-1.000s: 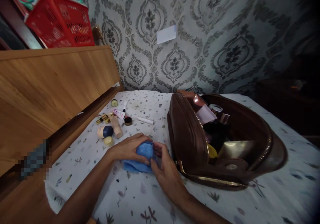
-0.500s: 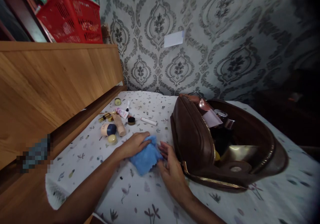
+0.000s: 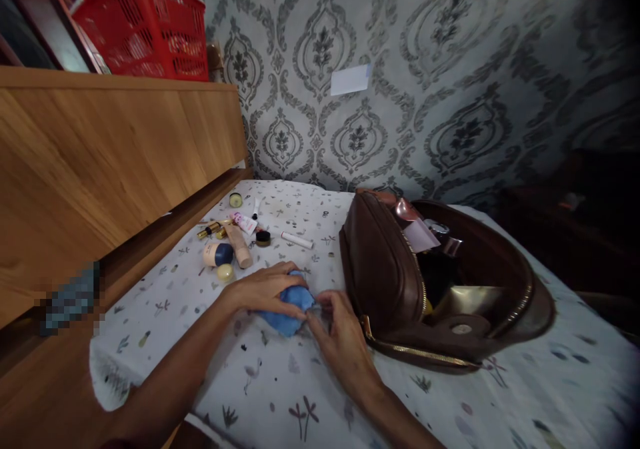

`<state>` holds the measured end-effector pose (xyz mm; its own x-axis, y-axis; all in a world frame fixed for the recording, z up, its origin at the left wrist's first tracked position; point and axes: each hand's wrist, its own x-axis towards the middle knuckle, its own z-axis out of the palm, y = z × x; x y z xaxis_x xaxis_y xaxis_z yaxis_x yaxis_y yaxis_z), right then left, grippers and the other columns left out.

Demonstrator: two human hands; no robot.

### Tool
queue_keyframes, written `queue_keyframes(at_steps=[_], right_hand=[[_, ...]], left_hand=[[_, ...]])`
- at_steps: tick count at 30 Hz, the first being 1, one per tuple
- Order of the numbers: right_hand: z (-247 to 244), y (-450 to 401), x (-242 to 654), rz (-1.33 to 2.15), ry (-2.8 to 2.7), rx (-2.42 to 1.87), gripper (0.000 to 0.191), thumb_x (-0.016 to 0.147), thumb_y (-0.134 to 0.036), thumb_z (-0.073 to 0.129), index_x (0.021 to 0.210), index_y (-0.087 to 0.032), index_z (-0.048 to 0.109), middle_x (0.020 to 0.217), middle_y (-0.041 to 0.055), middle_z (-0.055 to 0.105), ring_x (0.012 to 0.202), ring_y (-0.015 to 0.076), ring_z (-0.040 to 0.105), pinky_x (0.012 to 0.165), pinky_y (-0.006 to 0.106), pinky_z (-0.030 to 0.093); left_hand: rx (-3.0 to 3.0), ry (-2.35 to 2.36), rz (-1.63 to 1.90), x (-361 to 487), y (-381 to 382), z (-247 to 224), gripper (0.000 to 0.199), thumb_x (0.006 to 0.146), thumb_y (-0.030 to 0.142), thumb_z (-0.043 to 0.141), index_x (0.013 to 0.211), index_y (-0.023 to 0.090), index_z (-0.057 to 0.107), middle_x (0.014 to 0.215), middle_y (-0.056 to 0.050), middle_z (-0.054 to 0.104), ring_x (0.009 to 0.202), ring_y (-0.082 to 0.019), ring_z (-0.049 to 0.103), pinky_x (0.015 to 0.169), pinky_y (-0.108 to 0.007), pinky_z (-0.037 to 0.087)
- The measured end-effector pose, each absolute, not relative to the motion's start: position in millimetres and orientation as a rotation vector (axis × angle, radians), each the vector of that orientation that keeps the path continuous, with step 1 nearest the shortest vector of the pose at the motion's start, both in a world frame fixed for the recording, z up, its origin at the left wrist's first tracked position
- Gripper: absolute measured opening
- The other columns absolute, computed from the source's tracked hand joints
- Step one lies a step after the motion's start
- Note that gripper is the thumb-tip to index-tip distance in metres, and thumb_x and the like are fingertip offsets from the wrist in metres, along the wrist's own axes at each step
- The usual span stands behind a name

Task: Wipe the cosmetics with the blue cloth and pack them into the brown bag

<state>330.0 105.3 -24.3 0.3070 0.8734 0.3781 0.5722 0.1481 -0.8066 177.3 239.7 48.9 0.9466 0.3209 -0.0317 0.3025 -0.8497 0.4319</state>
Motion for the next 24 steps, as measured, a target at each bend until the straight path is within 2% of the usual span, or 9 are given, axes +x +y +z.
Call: queue_keyframes(at_steps=[2, 5, 8, 10, 11, 15, 18, 20, 24], right_hand=[[-23, 104, 332, 0.345, -1.389, -1.569, 0.011, 0.086, -0.032, 0.053, 0.086, -0.021, 0.054, 0.087, 0.0057, 0.06, 0.078, 0.0208, 0.061, 0.071, 0.035, 0.051], [-20, 103, 333, 0.348, -1.45, -1.573, 0.008, 0.086, -0.026, 0.048, 0.079, -0.022, 0.05, 0.076, 0.0017, 0.057, 0.064, 0.0164, 0.054, 0.061, 0.029, 0.045], [-17, 101, 331, 0.363, -1.519, -1.55, 0.009, 0.086, -0.021, 0.047, 0.077, -0.022, 0.049, 0.072, 0.0002, 0.057, 0.066, 0.0161, 0.056, 0.063, 0.028, 0.045], [-13, 98, 328, 0.374, -1.526, -1.565, 0.003, 0.086, -0.023, 0.052, 0.084, -0.021, 0.052, 0.078, 0.0017, 0.061, 0.073, 0.0179, 0.06, 0.069, 0.03, 0.047], [-10, 96, 326, 0.39, -1.525, -1.58, 0.009, 0.085, -0.025, 0.056, 0.092, -0.02, 0.054, 0.084, 0.0032, 0.064, 0.079, 0.0193, 0.062, 0.073, 0.031, 0.049], [0, 93, 320, 0.459, -1.512, -1.64, 0.059, 0.076, -0.032, 0.075, 0.127, -0.018, 0.049, 0.107, 0.0082, 0.068, 0.099, 0.0245, 0.064, 0.088, 0.038, 0.051], [2, 92, 320, 0.476, -1.628, -1.645, 0.083, 0.068, -0.035, 0.084, 0.139, -0.018, 0.043, 0.125, 0.0129, 0.062, 0.116, 0.03, 0.058, 0.099, 0.045, 0.047], [0, 91, 321, 0.468, -1.685, -1.662, 0.085, 0.071, -0.033, 0.083, 0.142, -0.017, 0.041, 0.131, 0.0149, 0.058, 0.12, 0.0318, 0.054, 0.103, 0.048, 0.044], [-5, 91, 323, 0.43, -1.673, -1.659, 0.075, 0.079, -0.026, 0.073, 0.144, -0.018, 0.038, 0.132, 0.0137, 0.055, 0.121, 0.0297, 0.05, 0.103, 0.046, 0.043]], left_hand=[[2.656, 0.467, 0.011, 177, 241, 48, 0.054, 0.08, 0.06, 0.067, 0.118, 0.022, 0.062, 0.11, -0.007, 0.055, 0.107, -0.025, 0.057, 0.092, -0.032, 0.046], [2.658, 0.53, -0.001, 178, 240, 44, 0.052, 0.081, 0.061, 0.066, 0.115, 0.022, 0.064, 0.105, -0.006, 0.055, 0.103, -0.025, 0.057, 0.09, -0.032, 0.046], [2.648, 0.596, 0.065, 182, 237, 39, 0.047, 0.087, 0.061, 0.058, 0.108, 0.02, 0.065, 0.103, -0.006, 0.056, 0.099, -0.024, 0.059, 0.09, -0.033, 0.045], [2.626, 0.616, 0.121, 184, 235, 36, 0.044, 0.092, 0.059, 0.051, 0.104, 0.019, 0.066, 0.102, -0.007, 0.059, 0.098, -0.024, 0.06, 0.092, -0.034, 0.045], [2.611, 0.621, 0.155, 185, 234, 34, 0.043, 0.094, 0.057, 0.048, 0.102, 0.019, 0.066, 0.102, -0.007, 0.06, 0.097, -0.024, 0.06, 0.091, -0.034, 0.045], [2.543, 0.64, 0.278, 190, 235, 31, 0.042, 0.097, 0.051, 0.04, 0.088, 0.019, 0.065, 0.09, -0.006, 0.063, 0.089, -0.022, 0.061, 0.086, -0.033, 0.046], [2.466, 0.728, 0.382, 195, 235, 29, 0.042, 0.094, 0.052, 0.039, 0.081, 0.02, 0.062, 0.085, -0.007, 0.067, 0.084, -0.024, 0.062, 0.082, -0.035, 0.048], [2.413, 0.798, 0.454, 199, 234, 27, 0.044, 0.09, 0.057, 0.04, 0.08, 0.019, 0.062, 0.083, -0.008, 0.069, 0.082, -0.025, 0.063, 0.081, -0.037, 0.05], [2.294, 0.847, 0.512, 204, 232, 22, 0.048, 0.085, 0.063, 0.045, 0.079, 0.019, 0.062, 0.078, -0.005, 0.069, 0.08, -0.025, 0.064, 0.079, -0.034, 0.052]])
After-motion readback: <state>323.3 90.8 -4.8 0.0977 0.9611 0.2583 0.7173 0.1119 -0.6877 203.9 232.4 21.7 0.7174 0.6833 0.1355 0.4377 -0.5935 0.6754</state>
